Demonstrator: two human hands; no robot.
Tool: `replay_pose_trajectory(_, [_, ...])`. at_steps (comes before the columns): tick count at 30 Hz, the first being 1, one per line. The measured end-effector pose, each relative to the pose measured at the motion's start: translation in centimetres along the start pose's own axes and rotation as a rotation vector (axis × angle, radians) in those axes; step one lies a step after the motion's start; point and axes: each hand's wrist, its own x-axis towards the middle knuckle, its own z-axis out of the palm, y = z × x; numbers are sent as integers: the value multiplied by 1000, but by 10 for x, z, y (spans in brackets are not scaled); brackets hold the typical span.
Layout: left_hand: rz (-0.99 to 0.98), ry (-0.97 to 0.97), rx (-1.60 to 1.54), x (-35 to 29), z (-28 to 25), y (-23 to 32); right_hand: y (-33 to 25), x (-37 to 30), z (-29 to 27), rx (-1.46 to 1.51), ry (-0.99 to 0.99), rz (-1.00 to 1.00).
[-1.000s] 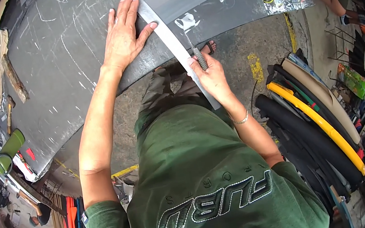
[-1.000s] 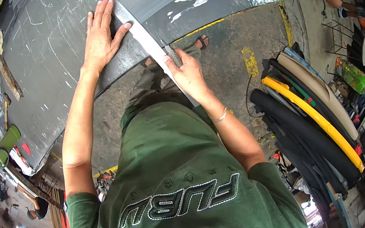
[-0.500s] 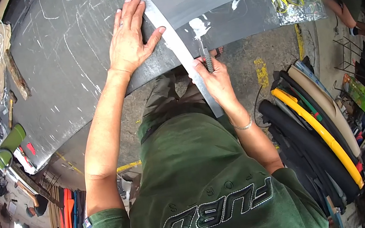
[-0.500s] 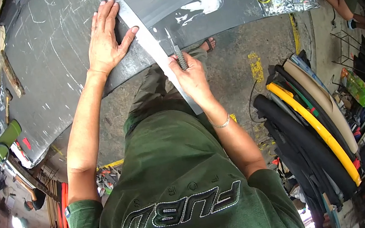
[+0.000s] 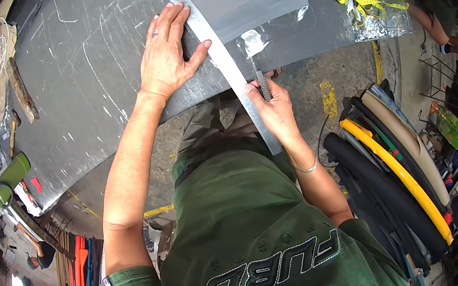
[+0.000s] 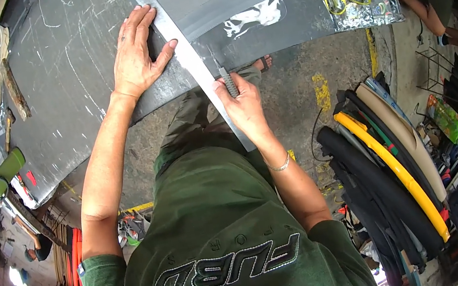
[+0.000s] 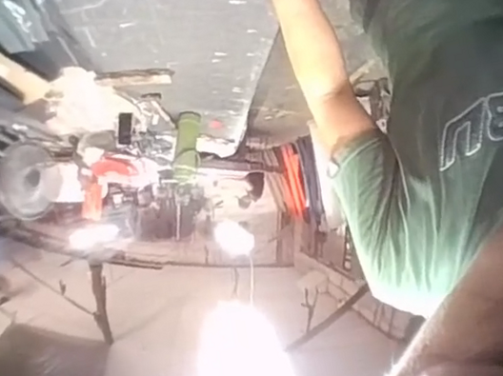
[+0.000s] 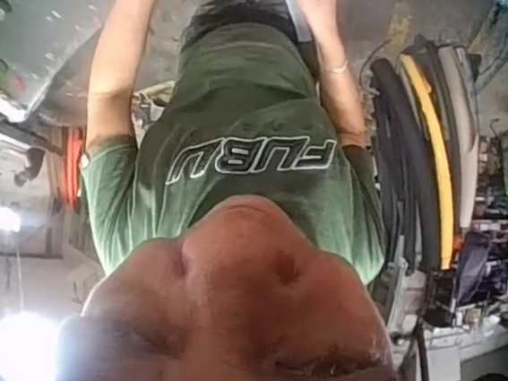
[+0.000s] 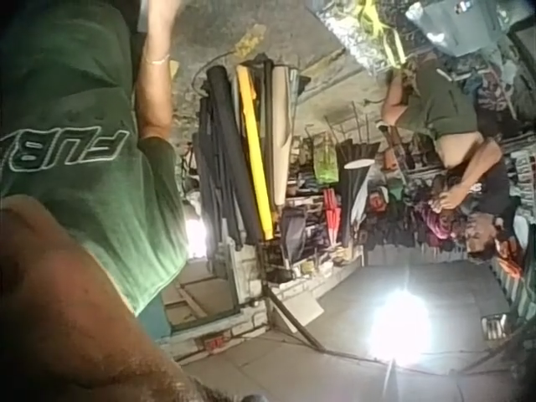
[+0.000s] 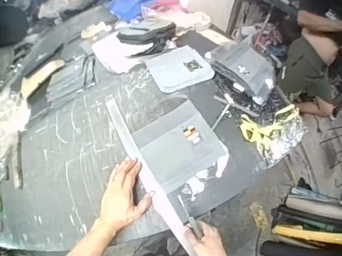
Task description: Marking a piece of grey fabric with a pencil and ruler, then cutting it using a utility knife.
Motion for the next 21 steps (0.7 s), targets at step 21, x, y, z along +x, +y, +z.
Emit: replay_pose_trajectory(21, [0, -10, 6, 14, 0, -17, 2, 6, 7, 69, 56, 67])
